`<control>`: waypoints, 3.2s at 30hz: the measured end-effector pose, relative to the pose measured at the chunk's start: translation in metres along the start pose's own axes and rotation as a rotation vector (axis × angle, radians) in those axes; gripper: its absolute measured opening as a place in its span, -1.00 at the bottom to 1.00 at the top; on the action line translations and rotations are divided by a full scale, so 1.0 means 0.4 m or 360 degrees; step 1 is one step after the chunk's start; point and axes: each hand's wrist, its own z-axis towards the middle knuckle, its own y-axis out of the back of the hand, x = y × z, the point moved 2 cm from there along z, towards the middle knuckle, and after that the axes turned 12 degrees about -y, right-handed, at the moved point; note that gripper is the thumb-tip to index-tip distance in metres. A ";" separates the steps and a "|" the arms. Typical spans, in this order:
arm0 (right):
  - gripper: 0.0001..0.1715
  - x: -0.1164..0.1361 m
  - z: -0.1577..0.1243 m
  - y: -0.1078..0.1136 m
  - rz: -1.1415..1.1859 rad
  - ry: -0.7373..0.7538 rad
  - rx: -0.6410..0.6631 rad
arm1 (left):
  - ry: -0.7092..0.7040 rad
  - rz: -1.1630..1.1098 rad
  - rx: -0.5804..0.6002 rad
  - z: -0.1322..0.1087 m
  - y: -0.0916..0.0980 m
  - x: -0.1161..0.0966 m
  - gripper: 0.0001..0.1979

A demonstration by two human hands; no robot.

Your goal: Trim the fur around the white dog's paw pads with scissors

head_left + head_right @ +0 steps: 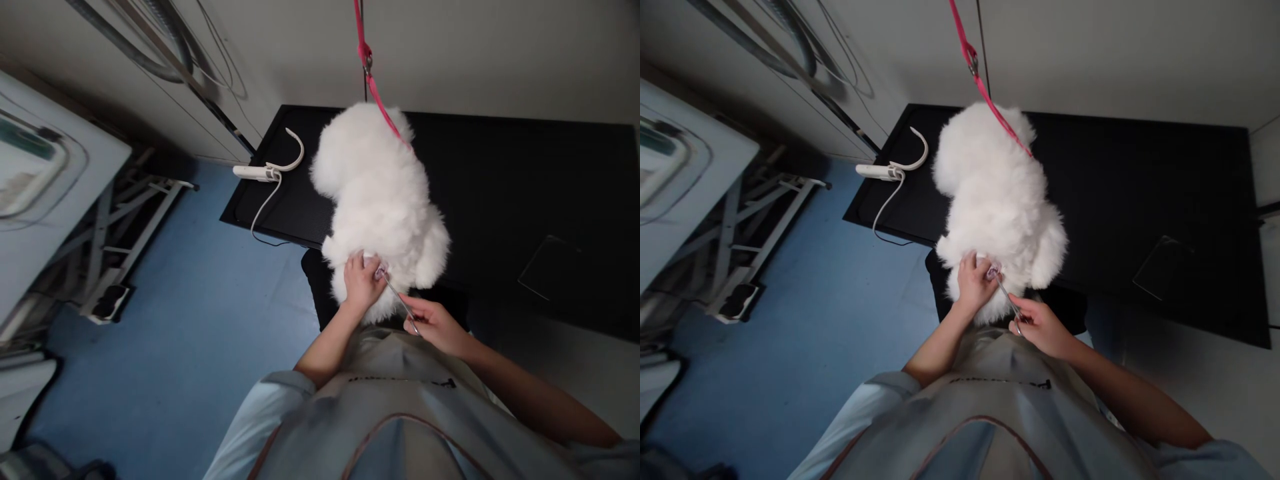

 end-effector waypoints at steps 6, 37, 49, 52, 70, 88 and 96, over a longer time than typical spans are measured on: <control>-0.18 0.008 0.005 0.008 0.0013 0.0007 -0.0092 | 0.0002 0.0055 0.0051 0.001 0.003 -0.002 -0.56; -0.20 -0.023 0.026 -0.004 -0.0038 0.0127 -0.0163 | -0.0019 0.0134 -0.0032 -0.007 -0.008 -0.015 -0.58; -0.20 -0.035 0.029 -0.020 -0.0105 0.0245 -0.0120 | 0.0017 0.0129 -0.0013 -0.004 -0.005 -0.014 -0.58; -0.27 -0.031 0.041 -0.012 -0.0124 0.0250 -0.0230 | 0.0028 0.0122 0.0009 -0.004 -0.003 -0.014 -0.57; -0.10 -0.022 0.037 -0.010 -0.0044 0.0108 -0.0043 | -0.0011 0.0162 0.0017 -0.005 -0.006 -0.017 -0.60; -0.32 0.009 0.005 0.012 0.0136 -0.0087 -0.0055 | -0.0011 0.0164 0.0002 -0.005 -0.007 -0.020 -0.62; -0.39 0.045 0.032 0.017 0.0208 -0.0232 0.0020 | -0.0050 0.0210 0.0052 -0.016 -0.016 -0.024 -0.57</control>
